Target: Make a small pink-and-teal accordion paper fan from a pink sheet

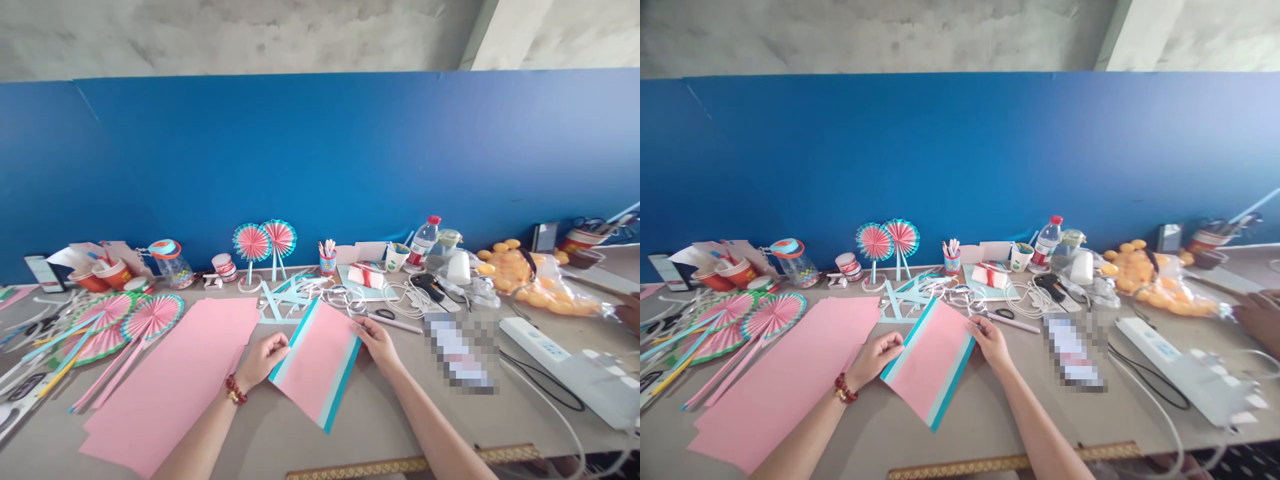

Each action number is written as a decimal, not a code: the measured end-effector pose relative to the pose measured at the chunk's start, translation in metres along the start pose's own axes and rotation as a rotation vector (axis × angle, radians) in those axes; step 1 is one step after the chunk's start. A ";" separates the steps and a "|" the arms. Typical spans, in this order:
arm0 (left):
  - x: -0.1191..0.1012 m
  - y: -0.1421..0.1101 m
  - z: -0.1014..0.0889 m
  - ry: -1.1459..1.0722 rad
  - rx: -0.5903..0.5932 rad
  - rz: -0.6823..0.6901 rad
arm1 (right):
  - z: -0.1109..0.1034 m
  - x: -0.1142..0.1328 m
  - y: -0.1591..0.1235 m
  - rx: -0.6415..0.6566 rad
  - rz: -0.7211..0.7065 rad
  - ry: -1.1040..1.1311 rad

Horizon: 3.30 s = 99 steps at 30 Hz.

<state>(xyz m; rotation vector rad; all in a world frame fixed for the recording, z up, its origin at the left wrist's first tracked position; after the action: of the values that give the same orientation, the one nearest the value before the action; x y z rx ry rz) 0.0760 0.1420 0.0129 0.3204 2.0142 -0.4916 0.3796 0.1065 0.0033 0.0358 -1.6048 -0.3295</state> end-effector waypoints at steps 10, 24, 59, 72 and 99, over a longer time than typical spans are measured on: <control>-0.004 0.000 0.001 -0.021 -0.014 -0.004 | -0.002 -0.002 -0.001 0.019 0.024 0.032; -0.004 0.002 0.003 -0.203 -0.013 -0.116 | 0.002 0.005 -0.001 0.144 0.019 -0.009; -0.021 -0.102 0.051 0.820 -0.121 0.329 | 0.022 0.030 -0.100 0.655 -0.696 -0.740; -0.015 -0.094 0.056 0.653 -0.119 0.252 | 0.035 0.036 -0.103 0.677 -0.680 -0.775; -0.006 -0.092 0.031 0.776 -0.040 0.344 | 0.023 0.036 -0.090 0.728 -0.808 -0.759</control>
<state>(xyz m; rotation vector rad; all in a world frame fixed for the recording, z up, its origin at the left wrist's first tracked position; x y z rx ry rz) 0.0638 0.0459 0.0241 0.9236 2.6256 -0.1010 0.3381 0.0165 0.0166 1.2685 -2.3386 -0.3737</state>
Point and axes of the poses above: each hand's wrist, its own y-axis towards the middle knuckle, its own z-axis out of the palm, x = y × z, the point moved 1 cm from there along y, towards the middle knuckle, and after that the axes turned 14 degrees about -z, right-handed, at the moved point
